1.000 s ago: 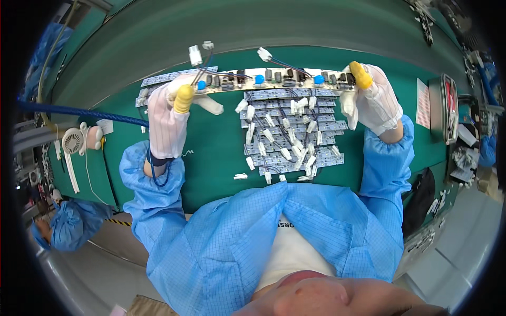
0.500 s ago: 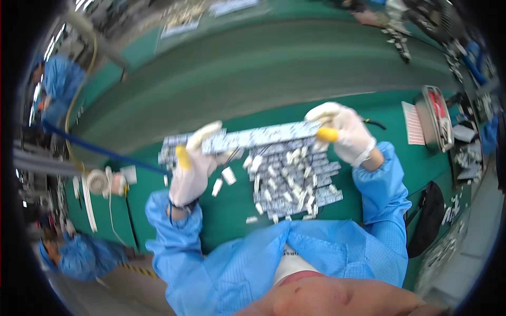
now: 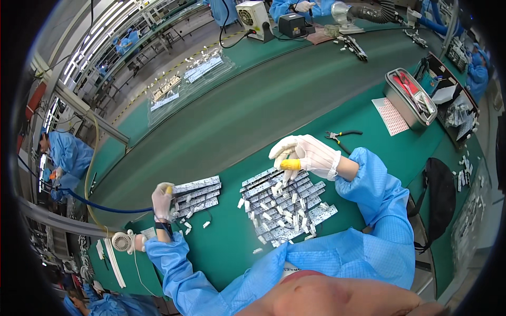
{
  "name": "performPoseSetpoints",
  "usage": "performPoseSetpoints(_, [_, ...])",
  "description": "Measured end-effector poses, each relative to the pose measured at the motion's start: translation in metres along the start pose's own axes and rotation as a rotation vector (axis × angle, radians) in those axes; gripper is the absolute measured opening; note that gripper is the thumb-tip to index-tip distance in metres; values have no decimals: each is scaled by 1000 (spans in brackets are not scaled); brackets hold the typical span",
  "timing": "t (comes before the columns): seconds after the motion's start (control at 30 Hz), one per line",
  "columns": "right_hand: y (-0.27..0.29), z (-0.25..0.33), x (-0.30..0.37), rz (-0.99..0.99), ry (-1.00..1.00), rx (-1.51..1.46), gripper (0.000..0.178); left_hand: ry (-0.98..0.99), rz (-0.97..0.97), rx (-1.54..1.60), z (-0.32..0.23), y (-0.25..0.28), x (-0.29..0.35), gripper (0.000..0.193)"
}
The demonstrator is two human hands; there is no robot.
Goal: Assembling and inspecting small electronic components on a circuit board strip at a manual assembly station.
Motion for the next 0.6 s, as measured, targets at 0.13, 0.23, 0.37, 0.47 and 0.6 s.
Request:
performPoseSetpoints(0.13, [3, -2, -2, -13, 25, 64, 40, -331, -107, -590, -38, -11, 14, 38])
performPoseSetpoints(0.23, [5, -2, -2, -22, 53, 84, 41, -236, 175, -79, -79, -31, 24, 39])
performPoseSetpoints(0.37, [2, -6, -3, 0, 45, 51, 41, -113, 264, 32, -42, -32, 39, 35])
performPoseSetpoints(0.47, [2, -9, -2, 0, -15, -43, 41, -11, 280, 262, -28, -35, 60, 35])
performPoseSetpoints(0.6, [0, -11, -2, 0, -14, -108, 38, -88, 369, 103, -46, -17, 91, 76])
Point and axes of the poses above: each hand's wrist, its own x-axis away from the middle knuckle, its own y-axis out of the back of the hand, z = x × y, the point moved 7 cm from there along -x, towards the middle knuckle, and after that the axes turned 4 degrees about y, right-handed, at the moved point
